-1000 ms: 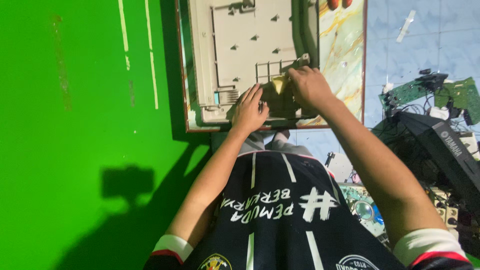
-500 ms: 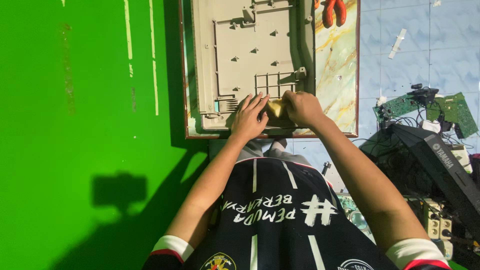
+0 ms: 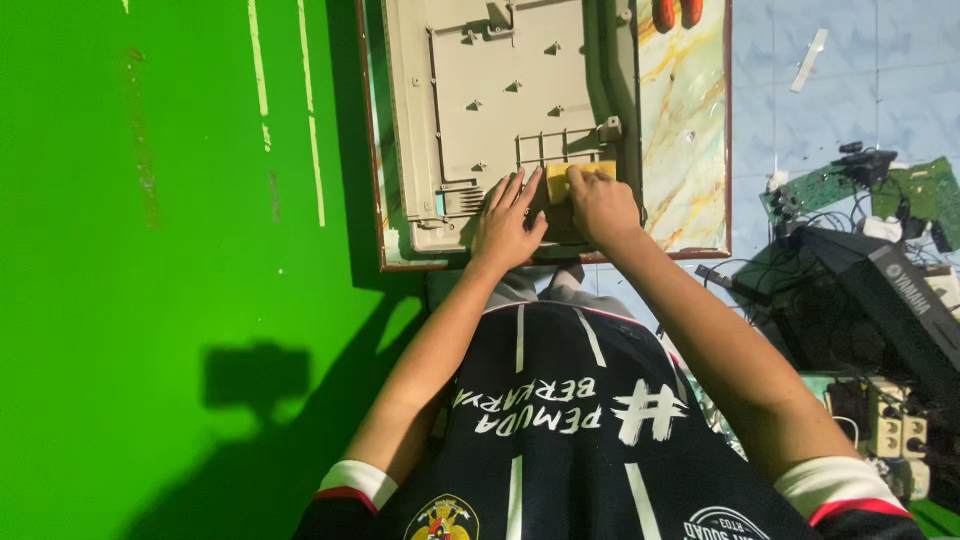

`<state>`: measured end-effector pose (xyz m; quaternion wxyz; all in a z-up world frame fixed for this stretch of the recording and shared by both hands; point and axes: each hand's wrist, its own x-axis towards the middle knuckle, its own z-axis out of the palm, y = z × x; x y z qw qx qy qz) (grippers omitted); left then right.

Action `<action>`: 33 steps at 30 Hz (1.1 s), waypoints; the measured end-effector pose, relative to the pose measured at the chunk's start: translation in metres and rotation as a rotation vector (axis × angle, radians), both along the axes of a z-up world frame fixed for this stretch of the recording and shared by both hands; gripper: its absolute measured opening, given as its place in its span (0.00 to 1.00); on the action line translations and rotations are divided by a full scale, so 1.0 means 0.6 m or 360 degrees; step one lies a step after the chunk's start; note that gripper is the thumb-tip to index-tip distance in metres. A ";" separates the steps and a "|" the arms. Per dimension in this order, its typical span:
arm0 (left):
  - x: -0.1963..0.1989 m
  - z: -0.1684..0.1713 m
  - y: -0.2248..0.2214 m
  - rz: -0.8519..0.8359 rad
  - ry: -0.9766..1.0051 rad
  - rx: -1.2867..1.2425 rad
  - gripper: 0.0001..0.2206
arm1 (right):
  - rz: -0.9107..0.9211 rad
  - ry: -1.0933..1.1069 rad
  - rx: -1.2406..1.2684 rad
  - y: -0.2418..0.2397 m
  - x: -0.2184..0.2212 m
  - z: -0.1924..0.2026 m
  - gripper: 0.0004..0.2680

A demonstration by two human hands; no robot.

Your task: The person wipes the inside and outside of a plastic electronic device housing with a sponge.

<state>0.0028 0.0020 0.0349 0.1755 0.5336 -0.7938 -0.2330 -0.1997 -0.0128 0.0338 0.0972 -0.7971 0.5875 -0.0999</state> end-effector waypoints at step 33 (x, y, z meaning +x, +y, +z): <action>0.003 0.005 -0.002 0.0091 -0.0007 0.0241 0.40 | -0.0136 -0.0128 -0.0130 -0.023 0.000 0.012 0.22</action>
